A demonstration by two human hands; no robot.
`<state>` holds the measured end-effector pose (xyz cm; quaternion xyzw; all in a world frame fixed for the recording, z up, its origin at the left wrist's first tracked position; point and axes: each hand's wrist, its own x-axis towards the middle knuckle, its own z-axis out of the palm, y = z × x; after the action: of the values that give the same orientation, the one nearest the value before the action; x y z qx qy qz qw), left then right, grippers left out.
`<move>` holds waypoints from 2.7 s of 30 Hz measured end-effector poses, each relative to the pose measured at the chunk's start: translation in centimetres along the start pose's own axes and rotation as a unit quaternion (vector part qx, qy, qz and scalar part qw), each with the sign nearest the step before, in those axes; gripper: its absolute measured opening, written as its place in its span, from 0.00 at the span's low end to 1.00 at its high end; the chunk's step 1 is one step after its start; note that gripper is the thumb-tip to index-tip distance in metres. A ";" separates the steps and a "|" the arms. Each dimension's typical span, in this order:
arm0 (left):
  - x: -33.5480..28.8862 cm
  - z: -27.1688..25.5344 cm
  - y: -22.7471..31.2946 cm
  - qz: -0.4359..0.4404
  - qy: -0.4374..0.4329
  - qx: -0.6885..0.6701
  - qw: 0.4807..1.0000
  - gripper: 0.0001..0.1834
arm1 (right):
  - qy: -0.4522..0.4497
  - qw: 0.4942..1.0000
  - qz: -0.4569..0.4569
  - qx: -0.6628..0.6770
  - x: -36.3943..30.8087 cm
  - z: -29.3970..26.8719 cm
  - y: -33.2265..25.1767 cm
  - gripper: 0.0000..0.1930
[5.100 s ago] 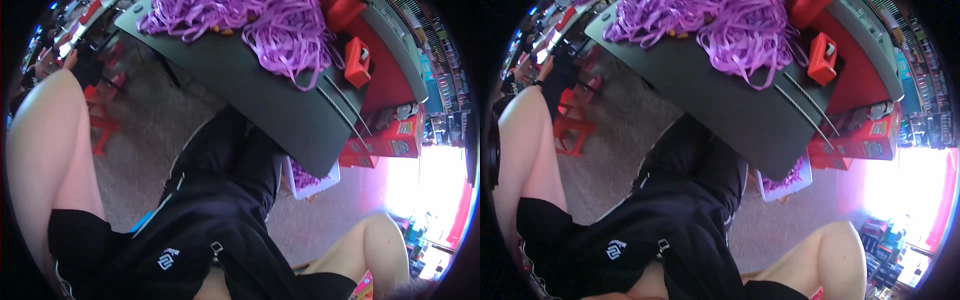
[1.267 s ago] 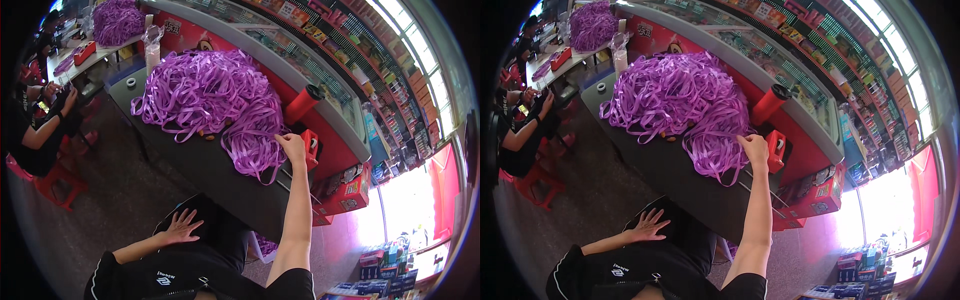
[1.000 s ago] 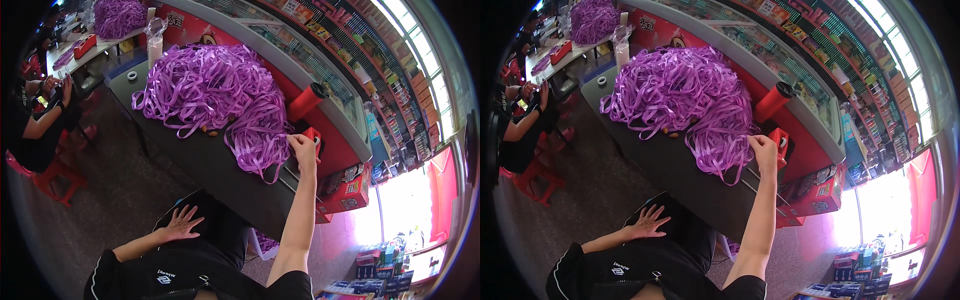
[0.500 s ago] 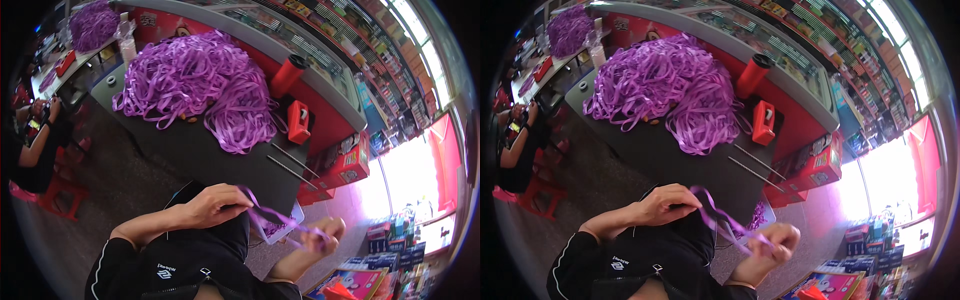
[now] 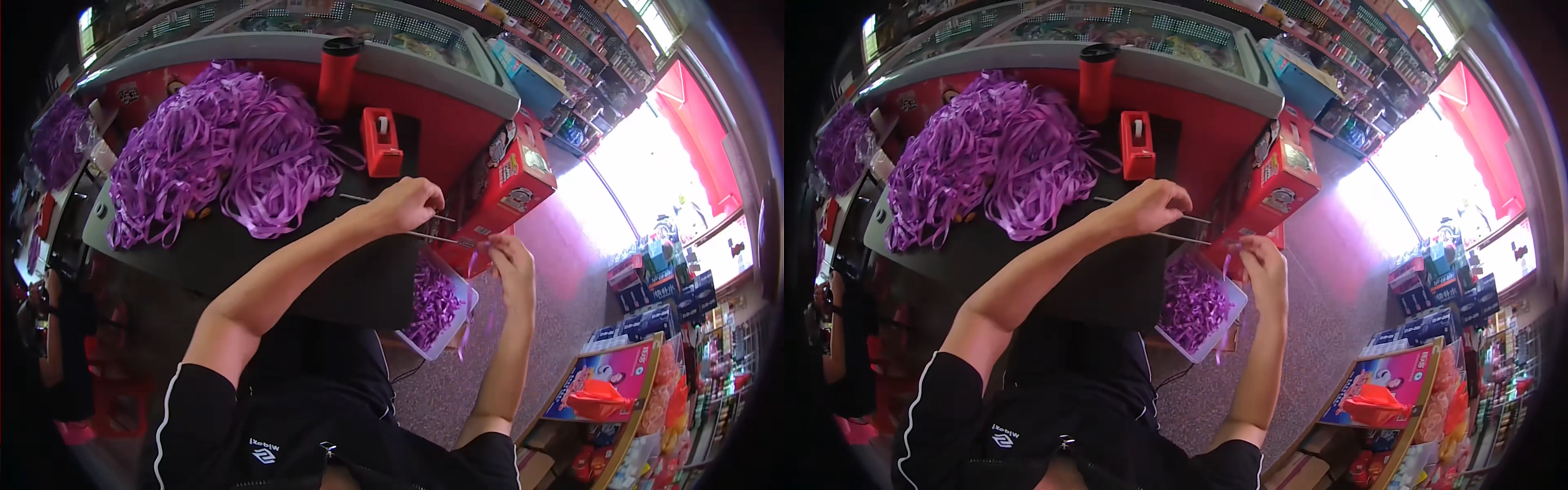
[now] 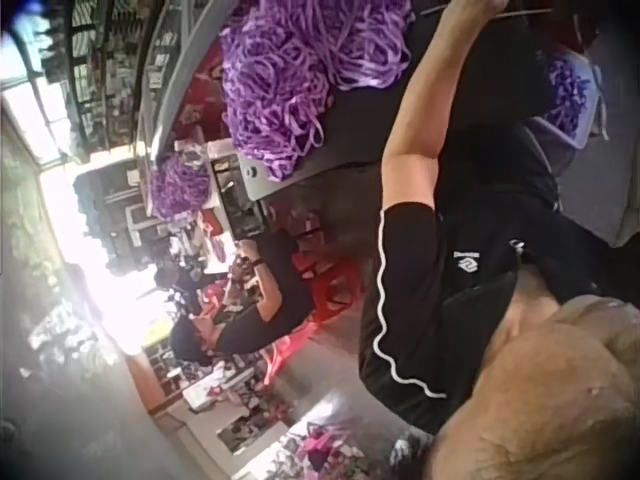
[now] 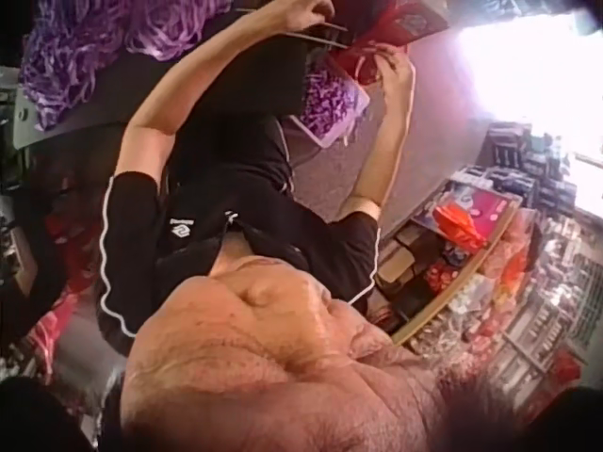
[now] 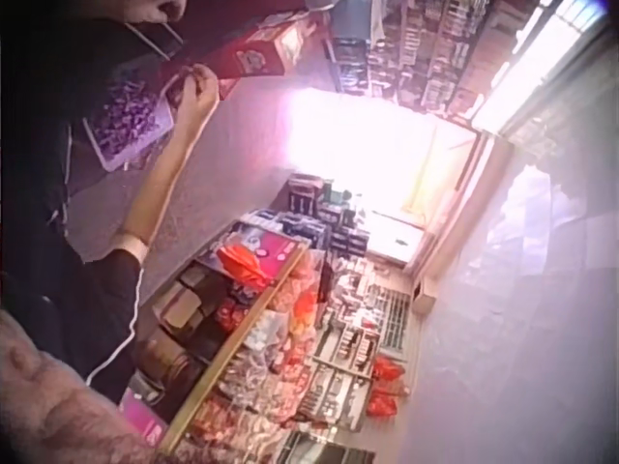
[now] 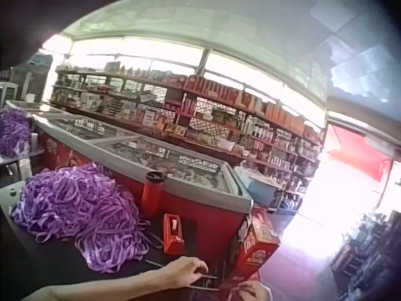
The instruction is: The recorder is assembling or sorting purple lanyards at a counter inside a shop.
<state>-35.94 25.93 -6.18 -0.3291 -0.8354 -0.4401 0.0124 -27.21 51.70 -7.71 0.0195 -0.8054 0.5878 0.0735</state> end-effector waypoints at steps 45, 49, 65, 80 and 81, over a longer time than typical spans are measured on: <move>4.0 4.8 -4.8 -0.065 -0.054 -0.125 0.989 0.09 | -0.018 0.985 -0.011 0.171 5.3 8.1 9.8 0.15; 4.1 4.5 -4.5 -0.063 -0.057 -0.116 0.990 0.09 | 0.004 0.993 -0.017 0.115 5.8 8.5 9.9 0.14; 4.2 4.7 -4.3 -0.082 -0.071 -0.103 0.989 0.08 | 0.018 0.991 0.079 0.108 4.0 9.1 15.8 0.11; 4.5 5.2 -4.6 -0.083 -0.069 -0.121 0.987 0.09 | 0.019 0.999 0.039 0.031 1.6 10.0 21.4 0.11; 4.5 5.1 -4.6 -0.086 -0.075 -0.117 0.987 0.09 | 0.020 0.998 0.051 0.026 1.4 10.0 21.6 0.11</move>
<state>-40.68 30.33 -11.28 -0.2870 -0.8017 -0.5089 -0.1265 -32.14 48.96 -30.92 -0.0313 -0.7880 0.6120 0.0593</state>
